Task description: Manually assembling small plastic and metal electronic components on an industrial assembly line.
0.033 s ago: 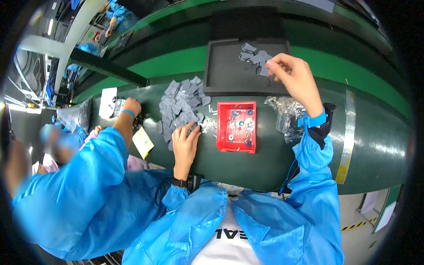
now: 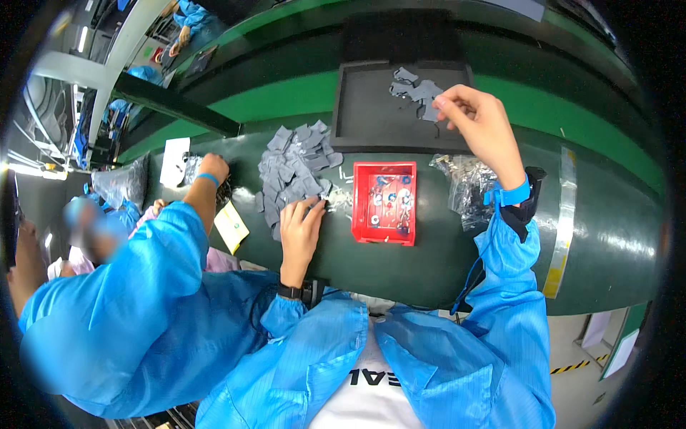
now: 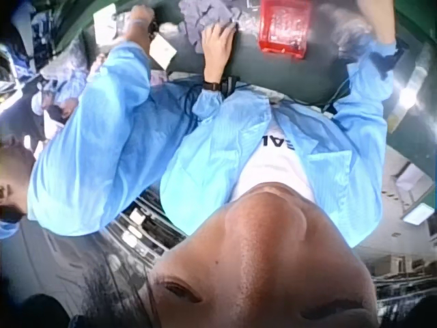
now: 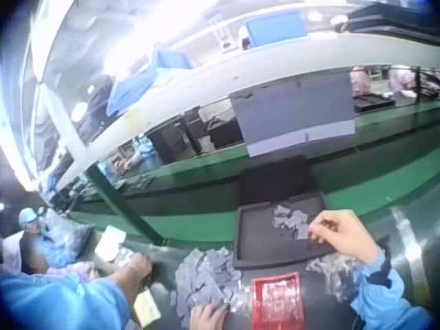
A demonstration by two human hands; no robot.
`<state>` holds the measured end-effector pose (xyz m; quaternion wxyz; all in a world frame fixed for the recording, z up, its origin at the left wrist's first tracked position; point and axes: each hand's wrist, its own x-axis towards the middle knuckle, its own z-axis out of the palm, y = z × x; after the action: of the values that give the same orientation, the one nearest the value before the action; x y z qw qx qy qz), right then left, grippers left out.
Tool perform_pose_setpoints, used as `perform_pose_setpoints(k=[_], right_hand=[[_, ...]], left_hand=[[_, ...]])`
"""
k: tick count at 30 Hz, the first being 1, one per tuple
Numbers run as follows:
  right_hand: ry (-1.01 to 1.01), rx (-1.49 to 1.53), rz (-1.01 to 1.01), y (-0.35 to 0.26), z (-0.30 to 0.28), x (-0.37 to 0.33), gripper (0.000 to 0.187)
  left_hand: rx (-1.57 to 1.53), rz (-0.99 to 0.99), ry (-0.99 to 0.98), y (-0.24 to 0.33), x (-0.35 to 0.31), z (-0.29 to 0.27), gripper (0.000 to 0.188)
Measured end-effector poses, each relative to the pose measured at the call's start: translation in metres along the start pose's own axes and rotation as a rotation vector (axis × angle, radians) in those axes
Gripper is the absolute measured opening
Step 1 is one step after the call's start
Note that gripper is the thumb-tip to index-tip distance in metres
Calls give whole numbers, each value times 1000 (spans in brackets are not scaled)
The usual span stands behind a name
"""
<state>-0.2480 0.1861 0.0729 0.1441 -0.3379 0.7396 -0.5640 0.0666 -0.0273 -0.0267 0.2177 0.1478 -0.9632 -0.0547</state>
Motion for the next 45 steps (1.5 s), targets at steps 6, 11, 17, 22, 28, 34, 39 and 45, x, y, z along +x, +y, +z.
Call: perform_pose_setpoints(k=[6, 11, 17, 22, 28, 34, 39, 45], right_hand=[[-7, -10, -21, -4, -4, -5, 20], [16, -12, -20, -13, -6, -9, 24], [3, -5, -105, -9, 6, -1, 24], [-48, -53, -120, -24, 26, -16, 21], [-270, -186, -238, -36, 72, -25, 20], [-258, -171, -294, -43, 69, -28, 19], [-175, -167, -303, -39, 59, -29, 17], [-145, -167, -322, -43, 47, -27, 16]], left_hand=[[-44, -3, 34, -8, 18, -6, 30], [97, 38, -17, -25, 42, -7, 38], [84, 118, -21, -43, 35, -20, 36], [135, 50, 2, -45, 32, -17, 40], [17, 152, -62, -32, 26, -23, 29], [-64, 274, -74, 12, 30, -6, 31], [-58, 330, -93, 12, 23, 13, 25], [-160, 312, -24, 5, 31, 9, 19]])
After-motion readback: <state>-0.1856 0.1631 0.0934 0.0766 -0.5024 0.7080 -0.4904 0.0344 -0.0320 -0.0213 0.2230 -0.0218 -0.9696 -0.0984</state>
